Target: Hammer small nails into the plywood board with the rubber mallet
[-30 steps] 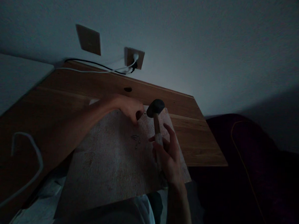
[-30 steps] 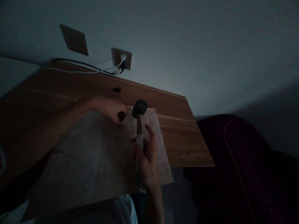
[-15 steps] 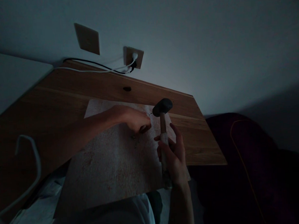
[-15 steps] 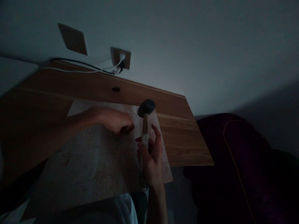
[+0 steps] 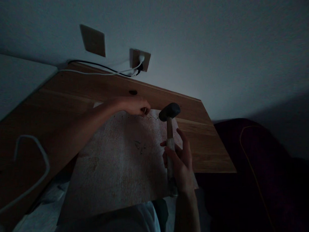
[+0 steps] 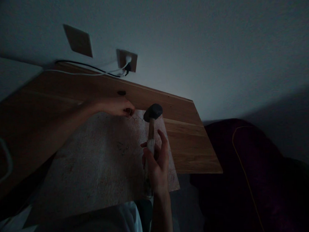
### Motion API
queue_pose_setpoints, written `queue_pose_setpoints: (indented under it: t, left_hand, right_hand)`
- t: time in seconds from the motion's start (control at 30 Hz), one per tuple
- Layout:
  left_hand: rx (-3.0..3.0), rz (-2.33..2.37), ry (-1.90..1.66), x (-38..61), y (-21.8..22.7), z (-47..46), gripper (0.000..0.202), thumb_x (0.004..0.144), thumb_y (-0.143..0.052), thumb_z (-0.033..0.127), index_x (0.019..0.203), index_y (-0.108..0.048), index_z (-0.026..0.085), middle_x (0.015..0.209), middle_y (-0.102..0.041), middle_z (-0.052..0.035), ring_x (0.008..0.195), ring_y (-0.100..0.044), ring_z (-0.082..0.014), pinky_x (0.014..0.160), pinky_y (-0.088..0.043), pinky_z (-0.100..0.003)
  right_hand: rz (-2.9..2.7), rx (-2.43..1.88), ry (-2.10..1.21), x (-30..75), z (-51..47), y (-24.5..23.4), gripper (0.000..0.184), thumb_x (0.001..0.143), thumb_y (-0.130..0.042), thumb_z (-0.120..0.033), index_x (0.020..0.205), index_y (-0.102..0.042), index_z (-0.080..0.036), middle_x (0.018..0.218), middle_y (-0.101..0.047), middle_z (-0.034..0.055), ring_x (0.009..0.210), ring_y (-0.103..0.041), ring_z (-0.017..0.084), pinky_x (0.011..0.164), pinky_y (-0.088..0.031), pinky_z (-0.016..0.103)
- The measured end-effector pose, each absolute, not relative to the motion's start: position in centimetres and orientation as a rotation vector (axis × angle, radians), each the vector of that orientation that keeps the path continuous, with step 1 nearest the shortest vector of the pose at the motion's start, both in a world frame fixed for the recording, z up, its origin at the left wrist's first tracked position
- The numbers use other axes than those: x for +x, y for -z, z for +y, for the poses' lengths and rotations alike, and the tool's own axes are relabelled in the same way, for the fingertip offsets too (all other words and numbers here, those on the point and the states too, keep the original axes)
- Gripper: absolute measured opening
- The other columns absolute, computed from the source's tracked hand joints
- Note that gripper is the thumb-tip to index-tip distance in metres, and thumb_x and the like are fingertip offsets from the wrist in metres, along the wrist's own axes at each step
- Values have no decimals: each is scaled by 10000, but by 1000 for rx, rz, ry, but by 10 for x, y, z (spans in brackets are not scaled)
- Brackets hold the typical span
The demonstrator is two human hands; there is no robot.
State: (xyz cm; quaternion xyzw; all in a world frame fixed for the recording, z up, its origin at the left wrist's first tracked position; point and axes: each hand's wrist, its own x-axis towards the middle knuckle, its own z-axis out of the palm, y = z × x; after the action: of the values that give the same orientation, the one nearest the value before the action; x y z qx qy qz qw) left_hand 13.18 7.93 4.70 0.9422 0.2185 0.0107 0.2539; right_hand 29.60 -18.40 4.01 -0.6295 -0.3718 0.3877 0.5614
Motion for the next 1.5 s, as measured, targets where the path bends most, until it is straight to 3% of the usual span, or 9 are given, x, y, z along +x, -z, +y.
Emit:
queue_pose_setpoints:
  t: [0.23, 0.47, 0.93, 1.3, 1.5]
  left_hand:
    - [2616, 538, -13, 128, -41, 85, 129, 882, -687, 213, 937, -804, 208, 819, -762, -22, 836, -654, -187, 798, -413, -272]
    - [2678, 583, 0, 127, -43, 82, 142, 849, -669, 189, 915, -795, 194, 930, -772, -51, 820, -624, -177, 787, -411, -272]
    - [2650, 580, 1, 129, -48, 77, 159, 810, -660, 154, 870, -799, 203, 752, -741, -15, 741, -609, -176, 736, -402, -285]
    - [2599, 576, -62, 139, -45, 73, 78, 858, -746, 206, 789, -776, 185, 720, -732, -16, 736, -636, -170, 732, -385, -278]
    - [2544, 587, -25, 136, -47, 74, 36, 846, -770, 218, 849, -783, 184, 742, -736, -15, 727, -631, -170, 710, -378, -280]
  right_hand:
    - [-937, -1479, -916, 295, -186, -40, 741, 909, -703, -340, 1582, -396, -307, 972, -743, 2, 512, -493, 101, 455, -409, 248]
    - [-938, -1471, -920, 297, -187, -38, 747, 908, -713, -326, 1588, -402, -308, 994, -743, 11, 531, -498, 101, 476, -411, 256]
    - [-931, -1440, -968, 293, -186, -42, 761, 896, -731, -351, 1573, -385, -298, 951, -731, -3, 500, -488, 91, 441, -412, 241]
    - [-922, -1448, -967, 289, -187, -43, 763, 889, -728, -334, 1574, -395, -294, 957, -744, -4, 515, -511, 94, 467, -436, 238]
    - [-944, -1431, -972, 289, -187, -44, 788, 895, -724, -347, 1593, -366, -275, 949, -747, -1, 509, -513, 94, 465, -433, 241]
